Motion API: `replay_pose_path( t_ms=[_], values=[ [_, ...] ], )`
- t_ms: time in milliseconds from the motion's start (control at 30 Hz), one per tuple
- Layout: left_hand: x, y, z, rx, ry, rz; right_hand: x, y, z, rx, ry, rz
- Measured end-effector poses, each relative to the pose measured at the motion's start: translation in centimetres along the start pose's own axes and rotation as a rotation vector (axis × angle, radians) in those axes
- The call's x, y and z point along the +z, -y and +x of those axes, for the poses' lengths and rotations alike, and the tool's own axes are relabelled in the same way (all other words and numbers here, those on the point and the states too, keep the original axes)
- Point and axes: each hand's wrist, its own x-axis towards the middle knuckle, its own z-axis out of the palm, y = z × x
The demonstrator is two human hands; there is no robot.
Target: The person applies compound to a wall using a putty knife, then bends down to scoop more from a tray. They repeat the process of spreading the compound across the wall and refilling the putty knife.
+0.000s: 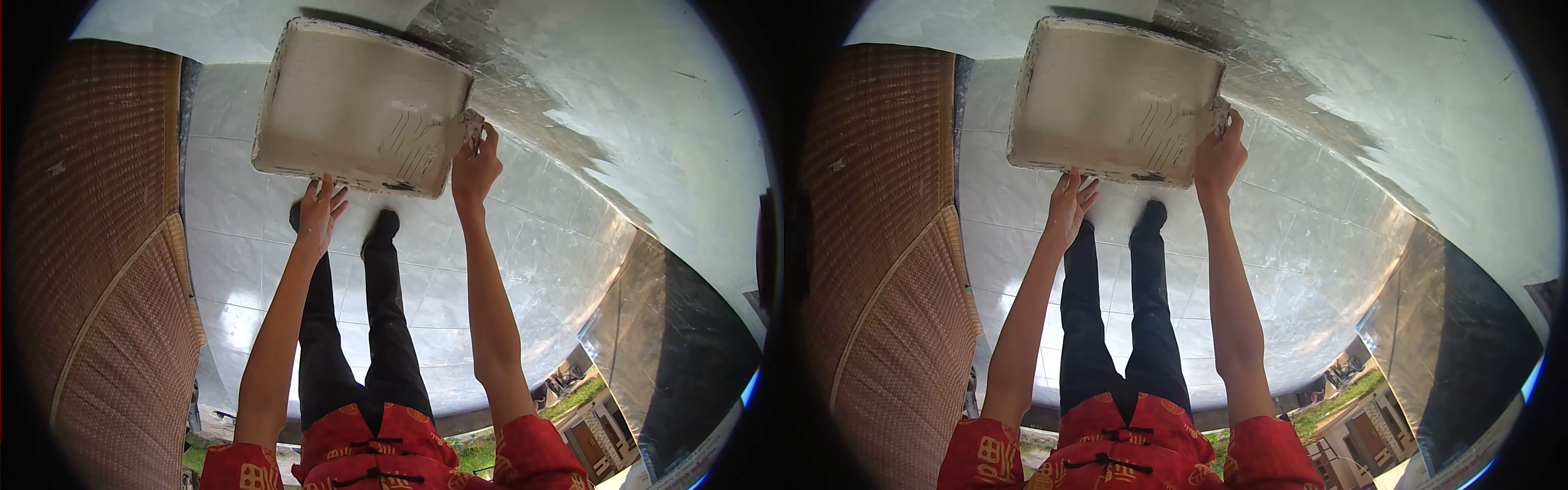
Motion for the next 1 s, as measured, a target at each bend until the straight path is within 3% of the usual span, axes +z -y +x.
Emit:
replay_pose_path(
  t_ms=[267,533,733,1000],
  values=[
    [0.6,-0.3,0.5,0.016,-0.01,-0.014,0.6,-0.1,-0.3,-0.058,0.009,-0.059],
    [0.1,0.5,1.4,0.026,-0.013,0.083,1.0,0.4,-1.7,-0.25,0.202,-0.311],
    [-0.1,0.7,1.6,0.022,-0.005,0.114,1.6,-0.1,-3.0,-0.571,0.246,-0.249],
    [0.2,0.5,1.4,0.024,-0.008,0.126,-1.0,-1.6,-5.5,-0.689,0.495,-0.176]
  ],
)
